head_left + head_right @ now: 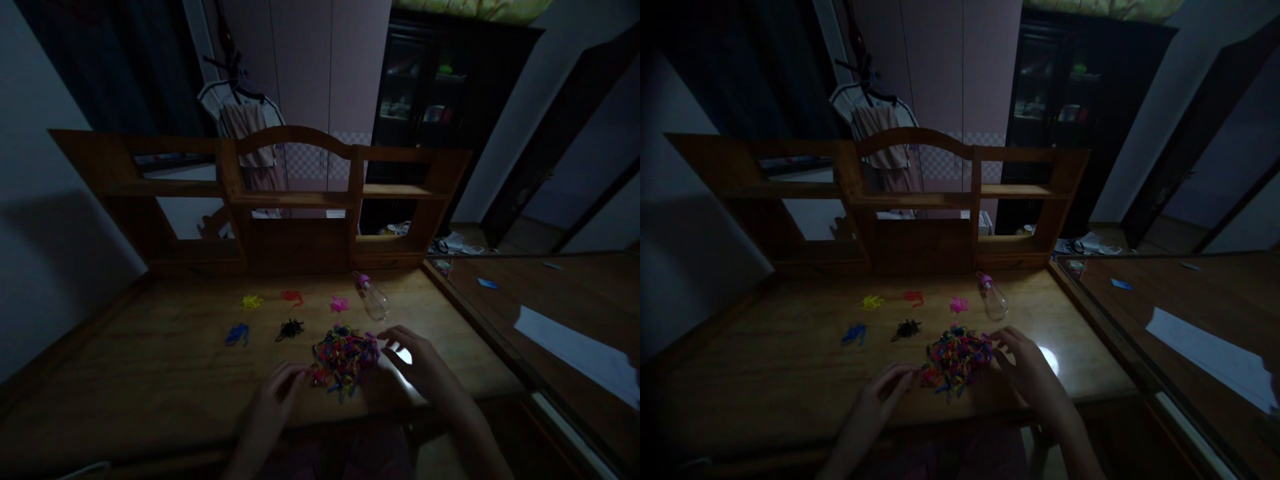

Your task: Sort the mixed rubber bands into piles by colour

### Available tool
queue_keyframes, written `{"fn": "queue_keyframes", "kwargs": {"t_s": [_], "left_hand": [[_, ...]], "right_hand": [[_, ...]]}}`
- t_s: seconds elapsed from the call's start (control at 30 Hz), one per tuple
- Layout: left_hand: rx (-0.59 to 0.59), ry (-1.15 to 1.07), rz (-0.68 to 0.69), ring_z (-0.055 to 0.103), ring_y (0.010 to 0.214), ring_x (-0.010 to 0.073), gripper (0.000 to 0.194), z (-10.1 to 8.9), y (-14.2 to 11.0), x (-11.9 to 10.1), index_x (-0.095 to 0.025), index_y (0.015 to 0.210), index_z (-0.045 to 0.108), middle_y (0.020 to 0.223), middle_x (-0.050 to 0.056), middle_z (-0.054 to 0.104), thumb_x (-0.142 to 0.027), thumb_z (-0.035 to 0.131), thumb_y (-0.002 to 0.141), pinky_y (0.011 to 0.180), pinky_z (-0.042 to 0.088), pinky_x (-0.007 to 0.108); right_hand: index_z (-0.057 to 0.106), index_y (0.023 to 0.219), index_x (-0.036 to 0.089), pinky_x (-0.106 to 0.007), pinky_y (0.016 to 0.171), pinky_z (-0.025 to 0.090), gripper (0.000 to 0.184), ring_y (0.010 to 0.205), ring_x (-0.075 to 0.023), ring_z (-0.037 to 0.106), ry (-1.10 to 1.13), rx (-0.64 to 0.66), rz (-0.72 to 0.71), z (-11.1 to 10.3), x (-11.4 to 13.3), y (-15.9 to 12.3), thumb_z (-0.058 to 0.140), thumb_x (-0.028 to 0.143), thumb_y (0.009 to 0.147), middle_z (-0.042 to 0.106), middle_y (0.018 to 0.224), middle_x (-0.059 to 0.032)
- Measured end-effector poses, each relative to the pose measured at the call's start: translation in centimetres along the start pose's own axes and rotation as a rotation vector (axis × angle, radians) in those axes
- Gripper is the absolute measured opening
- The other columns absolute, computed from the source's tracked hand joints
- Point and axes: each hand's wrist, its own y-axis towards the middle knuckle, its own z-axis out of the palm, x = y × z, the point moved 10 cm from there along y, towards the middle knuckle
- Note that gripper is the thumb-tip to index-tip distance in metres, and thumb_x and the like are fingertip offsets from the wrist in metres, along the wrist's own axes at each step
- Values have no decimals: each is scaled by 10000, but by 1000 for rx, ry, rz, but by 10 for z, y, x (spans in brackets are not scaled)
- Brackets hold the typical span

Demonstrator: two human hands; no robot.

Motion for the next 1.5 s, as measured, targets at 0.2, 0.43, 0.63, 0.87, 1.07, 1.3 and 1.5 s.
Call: {"fn": "queue_keyframes", "kwargs": {"t_s": [0.2,0.43,0.63,0.87,1.07,1.3,1.5], "left_hand": [[123,-233,-257,687,824,221,381,2,-2,29,-172,962,734,891,71,738,-509,610,838,746,556,277],[89,-268,-310,687,873,216,358,3,-14,41,-206,967,740,945,58,739,-514,620,828,813,553,257],[177,-168,-267,680,889,218,372,10,-13,38,-208,981,734,974,69,724,-518,571,856,831,551,268],[170,-206,-300,687,881,220,343,8,-13,34,-214,947,738,940,60,739,-509,598,841,784,552,250],[158,-264,-348,661,749,191,361,11,-9,33,-185,957,721,826,52,720,-507,595,853,698,537,244],[146,-282,-338,632,701,175,351,17,-5,30,-184,979,722,796,48,698,-488,592,863,631,514,234],[134,-286,-337,617,665,157,316,15,-3,24,-189,949,726,768,36,691,-464,597,865,607,498,218]], "right_hand": [[641,978,186,-285,660,517,169,776,-186,647,28,2,286,18,-30,-54,521,286,916,650,949,-84],[628,879,184,-292,661,486,143,747,-194,628,-99,-142,439,30,-40,-47,570,315,876,636,865,-64],[593,873,187,-292,668,459,95,780,-202,625,-167,-115,439,40,-44,-31,536,263,862,638,867,-61],[567,836,195,-269,606,439,65,679,-182,619,-56,-106,475,34,-50,-30,545,256,827,647,759,-32],[548,832,213,-242,555,427,48,597,-162,604,53,-140,500,22,-60,-33,554,251,805,607,648,20],[587,881,203,-243,642,470,74,717,-164,626,147,-33,324,10,-11,-22,513,202,872,649,785,-22],[641,912,228,-217,627,443,224,738,-149,633,8,241,114,73,53,-20,534,46,837,669,883,-16]]}}
